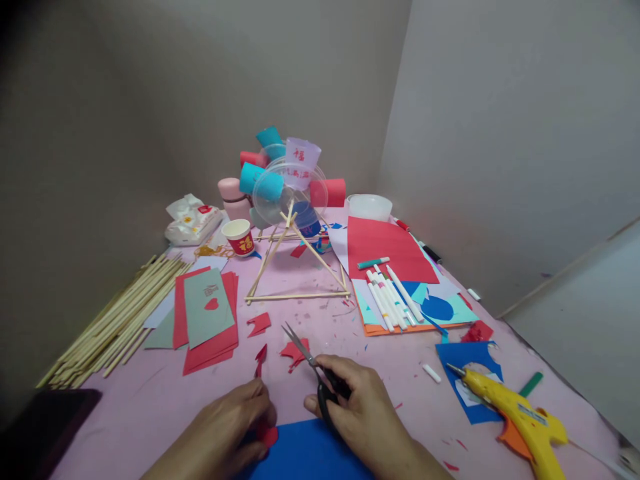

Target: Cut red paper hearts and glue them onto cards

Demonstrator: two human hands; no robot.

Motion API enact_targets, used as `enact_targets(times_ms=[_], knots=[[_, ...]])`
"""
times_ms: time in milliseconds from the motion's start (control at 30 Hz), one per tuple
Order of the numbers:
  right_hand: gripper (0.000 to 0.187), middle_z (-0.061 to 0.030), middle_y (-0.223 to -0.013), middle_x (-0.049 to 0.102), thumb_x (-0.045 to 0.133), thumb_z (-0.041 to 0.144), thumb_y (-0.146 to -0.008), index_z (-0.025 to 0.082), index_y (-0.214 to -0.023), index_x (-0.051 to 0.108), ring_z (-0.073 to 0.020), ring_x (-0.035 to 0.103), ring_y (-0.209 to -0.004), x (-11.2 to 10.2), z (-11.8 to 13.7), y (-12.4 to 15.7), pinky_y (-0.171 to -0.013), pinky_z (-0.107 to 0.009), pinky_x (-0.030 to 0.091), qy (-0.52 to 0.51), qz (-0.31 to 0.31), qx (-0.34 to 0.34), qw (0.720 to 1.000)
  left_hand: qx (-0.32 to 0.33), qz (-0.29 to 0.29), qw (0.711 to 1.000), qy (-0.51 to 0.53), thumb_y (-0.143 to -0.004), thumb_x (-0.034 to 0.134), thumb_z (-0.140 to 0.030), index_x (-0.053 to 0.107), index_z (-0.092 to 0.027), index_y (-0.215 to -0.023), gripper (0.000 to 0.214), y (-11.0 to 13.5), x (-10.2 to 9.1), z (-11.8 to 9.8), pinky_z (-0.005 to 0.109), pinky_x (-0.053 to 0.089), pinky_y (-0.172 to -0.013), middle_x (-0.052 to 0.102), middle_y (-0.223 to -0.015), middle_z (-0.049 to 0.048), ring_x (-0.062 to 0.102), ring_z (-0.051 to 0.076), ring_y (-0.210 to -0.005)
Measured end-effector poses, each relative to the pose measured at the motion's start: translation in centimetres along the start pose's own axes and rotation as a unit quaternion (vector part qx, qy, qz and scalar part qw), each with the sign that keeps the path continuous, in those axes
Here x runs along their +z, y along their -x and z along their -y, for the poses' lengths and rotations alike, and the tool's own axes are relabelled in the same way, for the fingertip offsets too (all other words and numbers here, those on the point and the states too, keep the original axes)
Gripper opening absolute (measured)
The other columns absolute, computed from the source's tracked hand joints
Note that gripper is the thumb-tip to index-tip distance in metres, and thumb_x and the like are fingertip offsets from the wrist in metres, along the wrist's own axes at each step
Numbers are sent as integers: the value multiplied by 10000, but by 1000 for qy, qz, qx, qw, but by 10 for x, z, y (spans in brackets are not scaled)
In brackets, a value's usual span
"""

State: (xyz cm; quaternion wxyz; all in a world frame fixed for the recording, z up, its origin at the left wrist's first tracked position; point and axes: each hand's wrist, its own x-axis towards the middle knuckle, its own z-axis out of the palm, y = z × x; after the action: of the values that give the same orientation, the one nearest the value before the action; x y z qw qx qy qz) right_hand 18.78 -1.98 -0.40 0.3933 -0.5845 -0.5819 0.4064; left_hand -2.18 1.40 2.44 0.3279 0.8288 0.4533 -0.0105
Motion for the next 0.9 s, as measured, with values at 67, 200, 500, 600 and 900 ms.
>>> enact_targets(times_ms=[67, 200, 500, 600, 900], knots=[[382, -61, -953, 703, 680, 242, -685, 170, -1060, 665, -217, 633, -838, 1, 0, 0, -753, -308, 500, -1, 3, 2, 1000, 6, -4, 1000, 3, -641, 525, -82, 589, -209, -719, 162, -1, 1, 2, 234, 380, -673, 618, -850, 16, 552, 173, -771], [385, -69, -960, 701, 686, 243, -676, 164, -1052, 666, -221, 633, -839, 2, 1, 1, -754, -310, 502, -7, 12, 1, 1000, 18, -20, 1000, 12, -687, 523, -107, 616, -216, -704, 144, -3, 4, 9, 228, 382, -664, 633, -806, 10, 565, 165, -742], [367, -37, -843, 678, 685, 210, -671, 170, -1035, 666, -188, 594, -749, 6, 3, 3, -700, -291, 471, -47, 22, 6, 999, -2, -79, 984, 162, -748, 522, -192, 629, -201, -671, 132, -6, 0, 8, 229, 397, -621, 653, -689, -2, 577, 151, -653], [367, -4, -721, 621, 706, 215, -653, 159, -1012, 653, -151, 550, -654, 13, 3, 3, -633, -268, 451, -137, 36, 39, 989, -24, -113, 913, 391, -727, 611, -310, 580, -193, -662, 137, -9, 2, 6, 213, 386, -532, 582, -589, -38, 522, 119, -548], [429, 17, -744, 631, 793, 176, -589, 211, -969, 597, -114, 562, -670, 20, 9, 7, -614, -203, 423, -309, 50, 66, 948, -53, -184, 801, 567, -628, 757, -390, 630, -190, -684, 244, -12, 27, -17, 185, 426, -517, 624, -553, -44, 562, 99, -517]])
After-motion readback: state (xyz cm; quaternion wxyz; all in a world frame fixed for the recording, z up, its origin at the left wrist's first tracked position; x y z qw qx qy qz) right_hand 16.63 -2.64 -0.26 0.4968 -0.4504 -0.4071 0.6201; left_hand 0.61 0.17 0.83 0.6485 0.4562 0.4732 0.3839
